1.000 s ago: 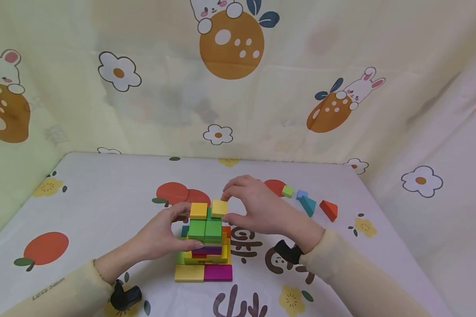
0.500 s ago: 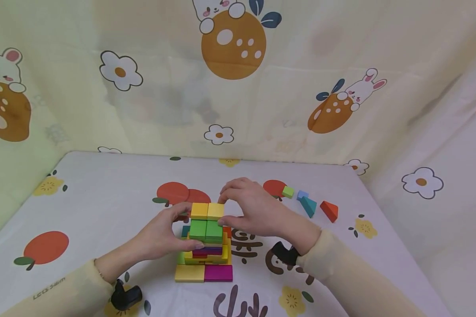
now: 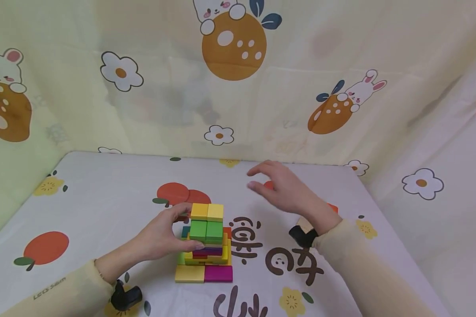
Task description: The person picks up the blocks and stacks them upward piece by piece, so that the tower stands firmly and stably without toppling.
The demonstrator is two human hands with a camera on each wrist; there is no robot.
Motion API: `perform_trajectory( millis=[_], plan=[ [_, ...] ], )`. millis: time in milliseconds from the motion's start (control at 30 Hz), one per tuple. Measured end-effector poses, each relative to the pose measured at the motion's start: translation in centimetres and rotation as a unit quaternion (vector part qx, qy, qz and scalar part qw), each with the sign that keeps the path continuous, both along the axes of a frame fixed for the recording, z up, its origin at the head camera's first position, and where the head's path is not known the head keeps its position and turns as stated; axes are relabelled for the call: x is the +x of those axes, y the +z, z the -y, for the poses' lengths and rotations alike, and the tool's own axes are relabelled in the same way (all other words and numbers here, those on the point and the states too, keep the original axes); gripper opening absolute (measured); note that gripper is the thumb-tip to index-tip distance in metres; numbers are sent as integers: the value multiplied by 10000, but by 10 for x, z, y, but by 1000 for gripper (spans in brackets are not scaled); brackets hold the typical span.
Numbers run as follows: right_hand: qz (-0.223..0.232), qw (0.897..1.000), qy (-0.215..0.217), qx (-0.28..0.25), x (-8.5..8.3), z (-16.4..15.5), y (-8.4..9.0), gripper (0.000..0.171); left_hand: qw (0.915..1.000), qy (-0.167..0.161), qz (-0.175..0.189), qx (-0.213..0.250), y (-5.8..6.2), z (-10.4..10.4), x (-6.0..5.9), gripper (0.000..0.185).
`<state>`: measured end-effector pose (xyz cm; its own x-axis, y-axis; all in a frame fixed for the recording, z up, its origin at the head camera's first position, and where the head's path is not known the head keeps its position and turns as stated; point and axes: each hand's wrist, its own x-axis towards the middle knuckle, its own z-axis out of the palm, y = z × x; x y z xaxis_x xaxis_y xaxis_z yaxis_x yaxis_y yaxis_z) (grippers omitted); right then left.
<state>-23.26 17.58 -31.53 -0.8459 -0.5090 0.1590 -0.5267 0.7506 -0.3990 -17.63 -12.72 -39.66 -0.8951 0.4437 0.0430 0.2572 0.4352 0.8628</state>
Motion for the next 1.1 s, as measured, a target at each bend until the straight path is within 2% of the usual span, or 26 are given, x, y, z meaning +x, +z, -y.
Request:
perform_trajectory(
  millis=[133,233,333,533,800,933,1100],
  plan=[
    [381,9953,-882,150,-30,-44,-25,36,10000,55,26,-50,0,-1,1,67],
    [829,9843,-1506,397,-47,-74,-50,44,9999,70,65,-58,-1,-1,1,67],
    [1189,9735,-1821,706,-57,-95,-69,48,9999,75,105,-45,-1,-2,1,68],
    [978,9738,-1661,1209,-71,-109,-91,42,9998,126,126,-68,-1,-2,0,69],
    [782,9668,-1681,1758,-81,-110,-107,42,9998,111,159,-19,-2,-2,0,69],
    [736,9671,-1688,1754,-81,-103,-109,39,9998,111,150,-26,-2,-2,0,69],
    [842,9737,-1426,1566,-75,-87,-110,35,9998,120,109,-71,-1,-1,0,68]
  ],
)
